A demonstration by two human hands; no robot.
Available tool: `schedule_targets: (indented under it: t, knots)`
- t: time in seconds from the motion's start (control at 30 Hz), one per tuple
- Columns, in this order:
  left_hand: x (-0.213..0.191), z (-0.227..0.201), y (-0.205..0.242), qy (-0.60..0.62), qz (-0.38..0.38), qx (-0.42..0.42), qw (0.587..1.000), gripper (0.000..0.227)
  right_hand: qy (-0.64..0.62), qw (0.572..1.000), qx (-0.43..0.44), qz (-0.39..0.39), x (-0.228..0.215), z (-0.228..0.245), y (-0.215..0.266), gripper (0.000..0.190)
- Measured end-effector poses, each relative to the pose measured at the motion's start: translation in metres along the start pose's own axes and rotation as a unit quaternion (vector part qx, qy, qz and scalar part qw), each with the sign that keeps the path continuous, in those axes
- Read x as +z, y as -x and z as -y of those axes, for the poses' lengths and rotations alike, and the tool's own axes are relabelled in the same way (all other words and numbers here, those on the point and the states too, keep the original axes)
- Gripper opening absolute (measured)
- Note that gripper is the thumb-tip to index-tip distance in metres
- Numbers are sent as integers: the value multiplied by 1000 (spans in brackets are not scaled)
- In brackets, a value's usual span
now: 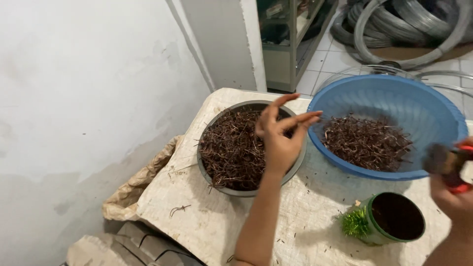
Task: Trimming dried roots with wire cutters and sorting them into a bowl
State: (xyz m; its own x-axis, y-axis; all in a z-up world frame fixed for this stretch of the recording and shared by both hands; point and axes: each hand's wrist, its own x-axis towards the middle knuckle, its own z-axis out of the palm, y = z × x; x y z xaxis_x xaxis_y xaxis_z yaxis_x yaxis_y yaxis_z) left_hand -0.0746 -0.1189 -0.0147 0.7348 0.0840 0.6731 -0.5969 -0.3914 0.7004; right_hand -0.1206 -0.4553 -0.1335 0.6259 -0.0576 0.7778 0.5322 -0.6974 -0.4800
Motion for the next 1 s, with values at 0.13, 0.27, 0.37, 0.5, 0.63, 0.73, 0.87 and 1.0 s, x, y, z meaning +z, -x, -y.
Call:
schedule_targets:
  t: [0.13,0.27,0.37,0.5,0.63,0.73,0.87,1.0]
  knots:
    - [34,-18,20,98,5,-18,995,20,92,995,32,12,3,44,-13,38]
    - [50,-36,32,140,8,-34,990,16,261,964,43,30,9,44,-9,52]
    - [54,-40,38,166,16,-55,984,15,256,964,57,36,10,46,-10,55]
    - [60,-42,44,217,9,-85,972,15,279,957,59,44,10,50,-10,54]
    - [66,-40,48,181,19,-77,980,17,285,957,46,40,14,46,-8,54]
    - [69,-41,51,177,5,-77,981,18,261,963,47,47,16,44,-6,57]
    - [70,-44,51,150,-11,-83,985,17,294,953,51,52,18,42,-5,57]
    - [77,-41,57,140,-20,-59,988,18,315,945,68,51,16,30,3,58]
